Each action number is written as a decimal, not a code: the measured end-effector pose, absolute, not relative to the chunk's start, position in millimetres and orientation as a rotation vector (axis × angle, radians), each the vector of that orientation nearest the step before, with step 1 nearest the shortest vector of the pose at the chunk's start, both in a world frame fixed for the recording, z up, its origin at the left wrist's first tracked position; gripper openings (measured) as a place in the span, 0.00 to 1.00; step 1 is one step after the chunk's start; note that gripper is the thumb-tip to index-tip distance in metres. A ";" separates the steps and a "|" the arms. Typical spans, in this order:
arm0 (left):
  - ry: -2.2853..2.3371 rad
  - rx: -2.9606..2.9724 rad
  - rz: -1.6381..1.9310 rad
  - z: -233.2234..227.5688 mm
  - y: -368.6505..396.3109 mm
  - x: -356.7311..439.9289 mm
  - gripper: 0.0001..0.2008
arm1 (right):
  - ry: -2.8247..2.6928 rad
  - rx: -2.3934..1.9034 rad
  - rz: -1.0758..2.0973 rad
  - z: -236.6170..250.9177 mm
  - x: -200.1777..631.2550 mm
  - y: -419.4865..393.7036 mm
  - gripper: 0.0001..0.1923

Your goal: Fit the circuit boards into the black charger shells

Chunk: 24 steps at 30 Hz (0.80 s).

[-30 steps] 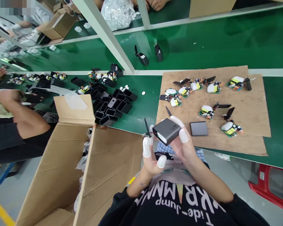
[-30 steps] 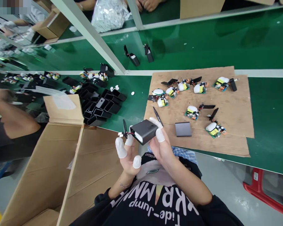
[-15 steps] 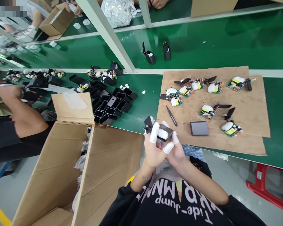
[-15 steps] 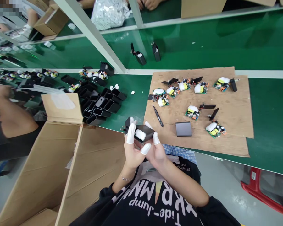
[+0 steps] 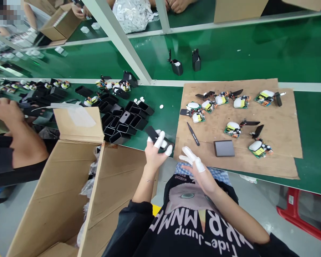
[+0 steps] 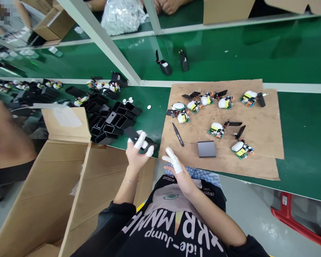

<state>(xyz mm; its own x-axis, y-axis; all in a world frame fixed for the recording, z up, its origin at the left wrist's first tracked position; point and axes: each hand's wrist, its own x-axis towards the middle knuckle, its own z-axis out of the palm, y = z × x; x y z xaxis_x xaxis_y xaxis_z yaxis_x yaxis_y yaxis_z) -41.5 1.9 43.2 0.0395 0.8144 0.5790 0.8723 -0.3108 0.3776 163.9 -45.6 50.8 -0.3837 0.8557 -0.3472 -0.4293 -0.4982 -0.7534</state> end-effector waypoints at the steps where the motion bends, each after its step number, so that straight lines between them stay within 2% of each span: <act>1: -1.778 -2.246 -1.062 38.5 6.0 -45.9 0.22 | -0.712 -0.970 1.955 50.5 168.8 -46.1 0.31; 3: -1.716 -2.297 -0.988 31.1 11.5 -51.8 0.20 | -0.707 -1.032 1.913 49.7 177.9 -47.4 0.30; 8: -1.547 -2.158 -1.158 25.9 14.4 -59.1 0.23 | -0.704 -1.080 1.824 50.2 197.3 -50.9 0.27; 11: -1.614 -2.205 -1.024 24.5 13.4 -61.8 0.19 | -0.719 -1.086 1.773 54.5 204.0 -50.3 0.27; 21: -1.749 -2.019 -1.174 26.1 -0.4 -77.0 0.22 | -0.684 -1.068 1.707 61.6 205.5 -45.9 0.25; 24: -1.803 -2.010 -1.151 23.9 -1.4 -82.9 0.20 | -0.643 -1.063 1.701 62.3 207.1 -46.7 0.24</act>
